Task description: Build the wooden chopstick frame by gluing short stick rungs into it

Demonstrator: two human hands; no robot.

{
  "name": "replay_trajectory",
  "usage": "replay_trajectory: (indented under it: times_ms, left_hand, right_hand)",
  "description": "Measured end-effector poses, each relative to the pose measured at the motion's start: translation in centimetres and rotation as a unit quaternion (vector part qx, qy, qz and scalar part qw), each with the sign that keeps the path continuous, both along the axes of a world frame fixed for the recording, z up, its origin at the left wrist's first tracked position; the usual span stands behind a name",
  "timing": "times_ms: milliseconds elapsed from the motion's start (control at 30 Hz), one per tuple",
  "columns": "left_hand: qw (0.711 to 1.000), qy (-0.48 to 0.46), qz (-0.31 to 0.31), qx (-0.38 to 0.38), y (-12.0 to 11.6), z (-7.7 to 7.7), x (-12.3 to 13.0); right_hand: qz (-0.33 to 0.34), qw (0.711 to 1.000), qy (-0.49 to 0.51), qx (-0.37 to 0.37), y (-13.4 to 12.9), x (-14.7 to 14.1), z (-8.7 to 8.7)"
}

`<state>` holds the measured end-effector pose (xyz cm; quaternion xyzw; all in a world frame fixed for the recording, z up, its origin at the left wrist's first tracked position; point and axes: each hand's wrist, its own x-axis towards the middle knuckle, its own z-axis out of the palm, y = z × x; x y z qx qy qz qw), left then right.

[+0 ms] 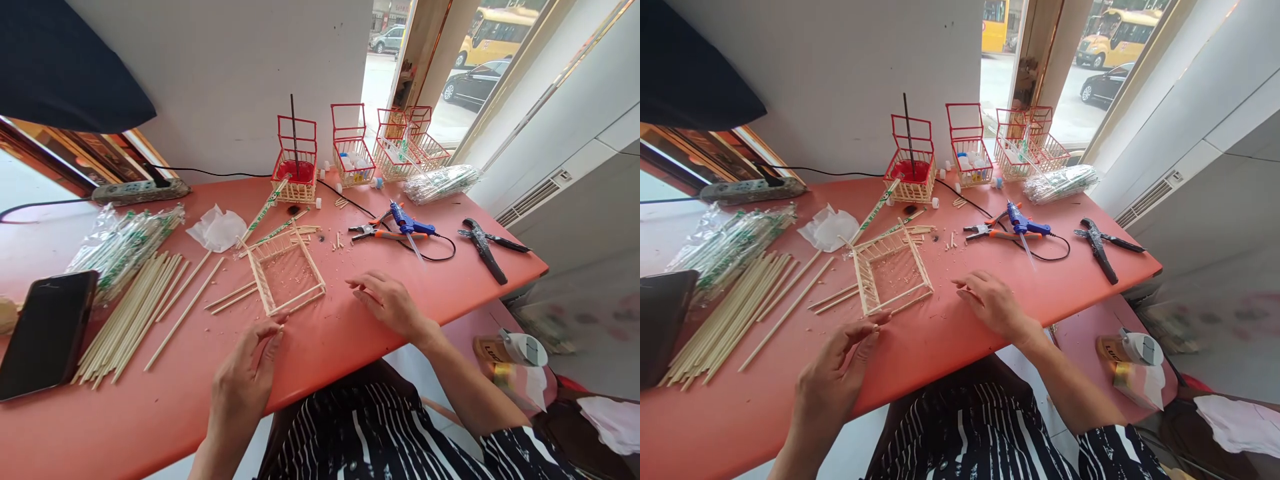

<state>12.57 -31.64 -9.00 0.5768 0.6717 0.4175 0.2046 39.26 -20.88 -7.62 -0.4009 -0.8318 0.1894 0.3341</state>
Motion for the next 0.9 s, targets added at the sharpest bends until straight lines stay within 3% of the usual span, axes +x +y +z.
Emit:
replay_trajectory:
  times_ms: [233, 367, 433, 500, 567, 633, 767, 900]
  left_hand:
    - [0.996, -0.088, -0.010, 0.030, -0.1, 0.4, -0.7]
    - [0.978, -0.164, 0.057, 0.113, 1.4, 3.2, -1.5]
    - [0.966, -0.209, 0.093, 0.124, 3.3, 4.9, -2.2]
    - [0.938, -0.307, 0.089, 0.130, 6.0, 5.7, -3.3]
    - [0.909, -0.399, 0.072, 0.096, 8.9, 5.3, -4.7]
    - [0.901, -0.427, 0.072, 0.040, 11.4, 4.1, -6.0]
    - [0.915, -0.398, 0.057, -0.012, 14.0, 1.5, -7.2]
    - [0.945, -0.322, 0.044, -0.027, 14.8, 0.4, -7.7]
  right_hand:
    - [0.003, 1.000, 0.012, -0.012, 0.9, -0.1, -0.1]
    - [-0.011, 0.995, 0.039, -0.096, 3.0, -0.3, 1.5]
    - [0.004, 0.985, 0.071, -0.156, 4.9, -1.1, 2.6]
    - [0.038, 0.972, 0.104, -0.209, 7.1, -2.5, 3.4]
    - [0.054, 0.958, 0.127, -0.252, 9.2, -4.3, 3.5]
    - [0.063, 0.951, 0.124, -0.277, 10.9, -6.0, 2.9]
    - [0.013, 0.977, 0.097, -0.189, 12.8, -7.6, 0.6]
    - [0.006, 0.991, 0.052, -0.120, 13.2, -7.7, -0.9]
